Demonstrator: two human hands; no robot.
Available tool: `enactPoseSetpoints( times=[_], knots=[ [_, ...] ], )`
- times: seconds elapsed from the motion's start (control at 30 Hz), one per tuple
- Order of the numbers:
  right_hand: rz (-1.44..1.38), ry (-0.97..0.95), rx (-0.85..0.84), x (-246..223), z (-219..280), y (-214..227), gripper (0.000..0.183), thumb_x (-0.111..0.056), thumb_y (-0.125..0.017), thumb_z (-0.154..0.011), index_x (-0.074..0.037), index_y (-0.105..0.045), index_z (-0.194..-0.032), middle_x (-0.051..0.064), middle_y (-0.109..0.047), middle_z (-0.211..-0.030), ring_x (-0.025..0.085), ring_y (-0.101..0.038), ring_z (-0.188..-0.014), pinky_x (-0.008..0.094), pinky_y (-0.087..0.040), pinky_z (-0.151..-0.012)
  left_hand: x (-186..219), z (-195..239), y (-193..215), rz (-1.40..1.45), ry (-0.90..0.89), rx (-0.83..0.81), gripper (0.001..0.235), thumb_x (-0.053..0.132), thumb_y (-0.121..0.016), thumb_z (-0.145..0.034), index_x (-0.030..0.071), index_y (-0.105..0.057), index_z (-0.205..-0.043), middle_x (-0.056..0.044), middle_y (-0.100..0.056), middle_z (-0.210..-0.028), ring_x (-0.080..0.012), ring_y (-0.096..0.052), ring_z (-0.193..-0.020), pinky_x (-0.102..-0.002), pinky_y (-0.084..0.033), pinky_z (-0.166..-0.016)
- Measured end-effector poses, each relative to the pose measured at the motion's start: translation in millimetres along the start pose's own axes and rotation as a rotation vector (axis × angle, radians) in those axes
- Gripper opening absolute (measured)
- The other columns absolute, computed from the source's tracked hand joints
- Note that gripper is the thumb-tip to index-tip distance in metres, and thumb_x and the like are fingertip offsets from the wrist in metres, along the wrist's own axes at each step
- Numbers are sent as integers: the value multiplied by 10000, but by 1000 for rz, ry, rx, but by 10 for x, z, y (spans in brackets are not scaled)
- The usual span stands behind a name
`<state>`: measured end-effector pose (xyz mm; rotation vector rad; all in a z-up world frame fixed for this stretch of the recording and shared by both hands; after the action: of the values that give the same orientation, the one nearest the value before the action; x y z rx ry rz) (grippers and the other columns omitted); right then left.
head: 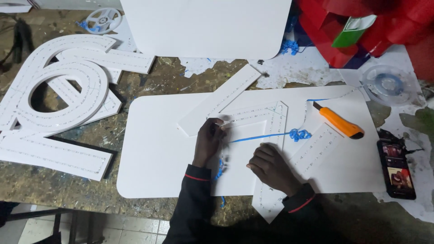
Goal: Applying LED strips to foam letters by cutting them to size and pressing them into pre-routed channels.
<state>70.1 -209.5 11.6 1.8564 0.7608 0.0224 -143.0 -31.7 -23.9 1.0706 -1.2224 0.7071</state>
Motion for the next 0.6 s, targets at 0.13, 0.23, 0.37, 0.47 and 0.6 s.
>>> enactPoseSetpoints(
  times=[0.13, 0.23, 0.37, 0.47, 0.6],
  knots=[
    [8, -30, -12, 195, 106, 28, 176, -273, -720, -1093, -149, -799, -995, -6, -707, -847, 234, -744, -1076, 531, -520, -1187, 178, 19, 29, 120, 29, -11, 367, 337, -684, -1130, 115, -663, -1420, -156, -783, -989, -272, -811, -883, -457, -641, -868],
    [43, -49, 19, 314, 187, 94, 147, -265, -724, -1074, -163, -800, -1001, -8, -727, -862, 231, -749, -1062, 554, -522, -1173, -21, -39, 30, -42, 43, -24, 386, 257, -749, -1072, 144, -679, -1435, -216, -803, -1034, -384, -822, -952, -500, -625, -905],
    [-56, -127, 57, 514, 309, 105, 139, -256, -731, -1073, -163, -814, -1011, -1, -770, -866, 225, -786, -1074, 524, -529, -1205, -52, -13, -15, -247, 120, -71, 388, 271, -827, -998, 242, -744, -1377, -167, -844, -1098, -400, -833, -1105, -531, -638, -968],
    [-63, -150, 74, 604, 355, 147, 151, -262, -730, -1075, -156, -826, -1027, 11, -793, -877, 223, -800, -1060, 519, -537, -1216, 254, 42, 6, -335, 169, -97, 395, 273, -811, -1008, 259, -735, -1396, -140, -855, -1142, -387, -831, -1144, -541, -641, -1002],
    [-71, -191, 94, 686, 425, 195, 200, -316, -705, -1096, -173, -835, -1047, -14, -811, -902, 197, -808, -1073, 476, -546, -1229, 677, 104, 52, -471, 182, -114, 374, 292, -765, -1026, 252, -722, -1396, -113, -872, -1104, -392, -842, -1102, -559, -639, -999]
  ],
)
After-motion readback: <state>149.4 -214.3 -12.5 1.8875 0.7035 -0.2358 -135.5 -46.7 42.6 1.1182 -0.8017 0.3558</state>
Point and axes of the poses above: each hand's wrist, its own z-axis away from the middle knuckle, its own y-axis out of the back of the hand, x = y × z, the point moved 3 cm from there along -z, towards the middle knuckle
